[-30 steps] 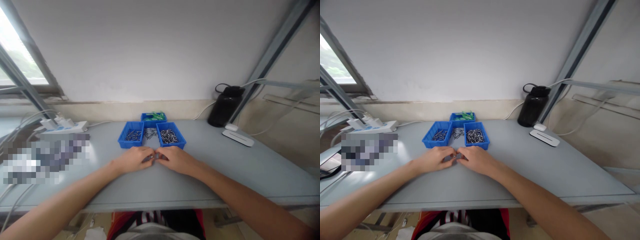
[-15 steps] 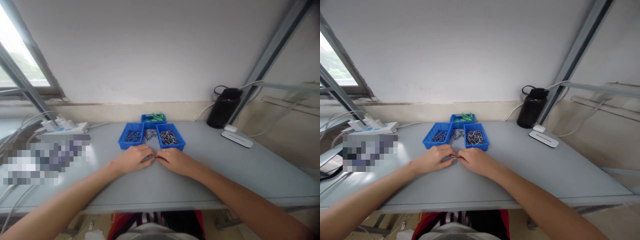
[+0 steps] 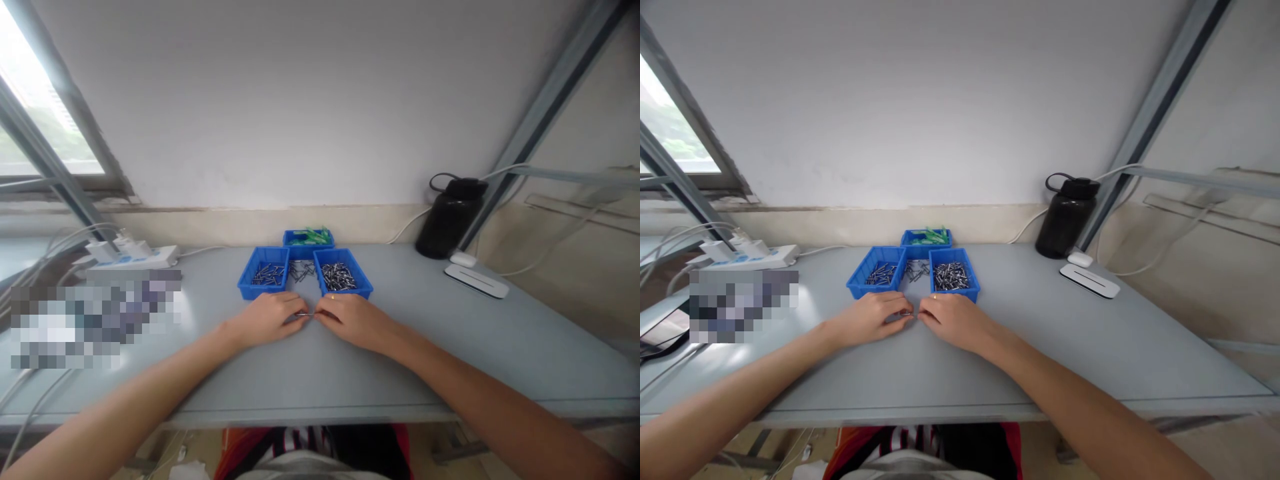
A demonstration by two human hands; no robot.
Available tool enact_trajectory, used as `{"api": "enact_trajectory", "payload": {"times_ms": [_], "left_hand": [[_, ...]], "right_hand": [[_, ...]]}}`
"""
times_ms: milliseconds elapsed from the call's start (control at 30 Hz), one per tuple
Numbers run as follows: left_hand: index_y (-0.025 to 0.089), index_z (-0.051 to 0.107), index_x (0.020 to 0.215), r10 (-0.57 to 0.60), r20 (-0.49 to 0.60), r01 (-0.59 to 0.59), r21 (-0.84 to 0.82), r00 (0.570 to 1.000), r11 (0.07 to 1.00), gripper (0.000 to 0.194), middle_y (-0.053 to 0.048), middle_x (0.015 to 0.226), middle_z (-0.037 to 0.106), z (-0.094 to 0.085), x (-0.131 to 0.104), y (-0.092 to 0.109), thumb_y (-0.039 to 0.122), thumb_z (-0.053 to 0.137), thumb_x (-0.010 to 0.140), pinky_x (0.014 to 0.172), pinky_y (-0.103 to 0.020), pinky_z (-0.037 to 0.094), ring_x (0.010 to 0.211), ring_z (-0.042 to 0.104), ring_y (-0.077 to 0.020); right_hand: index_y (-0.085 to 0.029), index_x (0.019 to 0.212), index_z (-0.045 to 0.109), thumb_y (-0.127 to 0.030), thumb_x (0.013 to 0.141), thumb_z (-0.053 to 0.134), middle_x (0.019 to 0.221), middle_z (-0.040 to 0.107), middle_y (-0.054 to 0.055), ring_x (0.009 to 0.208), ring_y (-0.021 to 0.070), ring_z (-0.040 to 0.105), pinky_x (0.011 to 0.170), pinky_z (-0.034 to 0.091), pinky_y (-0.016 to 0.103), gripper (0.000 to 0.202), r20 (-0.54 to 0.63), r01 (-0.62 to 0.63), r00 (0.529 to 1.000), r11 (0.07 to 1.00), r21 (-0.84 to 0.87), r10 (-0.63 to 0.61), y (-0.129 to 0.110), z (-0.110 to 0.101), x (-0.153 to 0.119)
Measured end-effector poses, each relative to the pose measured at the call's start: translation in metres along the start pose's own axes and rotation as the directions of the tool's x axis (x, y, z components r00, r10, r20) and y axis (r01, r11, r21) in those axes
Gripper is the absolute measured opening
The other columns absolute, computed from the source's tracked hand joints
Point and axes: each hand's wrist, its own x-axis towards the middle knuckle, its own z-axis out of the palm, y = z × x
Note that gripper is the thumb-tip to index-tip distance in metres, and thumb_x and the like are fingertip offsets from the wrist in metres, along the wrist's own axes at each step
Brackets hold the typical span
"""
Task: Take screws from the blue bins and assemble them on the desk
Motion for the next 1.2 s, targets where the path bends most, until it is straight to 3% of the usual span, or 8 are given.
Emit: {"api": "enact_trajectory", "payload": {"times_ms": [200, 367, 533, 900, 1100, 1200], "left_hand": [[0.018, 0.06, 0.092, 0.005, 0.067, -0.003, -0.024, 0.998, 1.0, 0.028, -0.004, 0.086, 0.063, 0.005, 0.001, 0.004, 0.033, 0.037, 0.097, 0.068, -0.024, 0.045, 0.077, 0.06, -0.0143], [0.018, 0.06, 0.092, -0.017, 0.071, 0.018, -0.014, 0.997, 1.0, 0.029, -0.003, 0.085, 0.064, 0.005, 0.001, 0.004, 0.034, 0.036, 0.097, 0.066, -0.025, 0.045, 0.077, 0.061, -0.0151], [0.017, 0.058, 0.089, -0.045, 0.042, 0.044, 0.036, 0.998, 0.998, 0.027, -0.003, 0.082, 0.063, -0.001, 0.0, -0.001, 0.033, 0.037, 0.097, 0.065, -0.025, 0.043, 0.075, 0.06, -0.0151], [0.017, 0.059, 0.088, 0.11, 0.003, -0.109, 0.059, 0.994, 0.992, 0.037, -0.004, 0.083, 0.064, -0.002, -0.001, 0.006, 0.035, 0.029, 0.1, 0.067, -0.025, 0.042, 0.077, 0.06, -0.0148], [0.018, 0.058, 0.085, -0.036, 0.098, 0.025, 0.111, 0.995, 0.994, 0.038, -0.002, 0.079, 0.065, -0.003, -0.001, 0.0, 0.035, 0.027, 0.1, 0.062, -0.024, 0.041, 0.071, 0.061, -0.0146], [0.019, 0.059, 0.089, -0.047, 0.15, 0.03, 0.111, 0.988, 0.993, 0.037, -0.003, 0.082, 0.067, 0.001, 0.0, -0.001, 0.036, 0.028, 0.1, 0.061, -0.024, 0.042, 0.072, 0.063, -0.0155]], "right_hand": [[-0.018, 0.084, 0.06, -0.023, 0.093, 0.047, 0.08, 0.061, 0.003, 0.074, 0.0143, 0.058, 0.07, 0.04, 0.025, 0.017, -0.068, 0.09, 0.994, 0.996, 0.005, -0.09, -0.001, 0.001, -0.001], [-0.018, 0.084, 0.06, -0.024, 0.094, 0.048, 0.08, 0.062, 0.003, 0.076, 0.0145, 0.059, 0.07, 0.04, 0.025, 0.017, -0.078, 0.073, 0.994, 0.996, -0.042, -0.076, 0.001, 0.0, -0.001], [-0.017, 0.082, 0.06, -0.025, 0.095, 0.046, 0.079, 0.062, 0.003, 0.073, 0.0148, 0.059, 0.066, 0.038, 0.026, 0.02, -0.01, 0.017, 1.0, 0.993, -0.12, -0.018, 0.003, -0.001, 0.0], [-0.017, 0.076, 0.059, -0.022, 0.093, 0.047, 0.079, 0.065, 0.002, 0.073, 0.0149, 0.06, 0.064, 0.038, 0.025, 0.021, 0.109, 0.026, 0.994, 0.999, -0.046, -0.021, -0.001, 0.005, -0.001], [-0.018, 0.077, 0.058, -0.02, 0.092, 0.047, 0.075, 0.063, 0.001, 0.069, 0.0137, 0.058, 0.062, 0.035, 0.025, 0.019, 0.03, -0.039, 0.999, 0.992, -0.117, 0.043, 0.004, -0.001, -0.001], [-0.018, 0.081, 0.058, -0.021, 0.093, 0.046, 0.074, 0.063, 0.001, 0.069, 0.0134, 0.058, 0.062, 0.035, 0.025, 0.017, -0.022, -0.011, 1.0, 0.995, -0.097, 0.009, 0.003, -0.002, -0.001]]}}
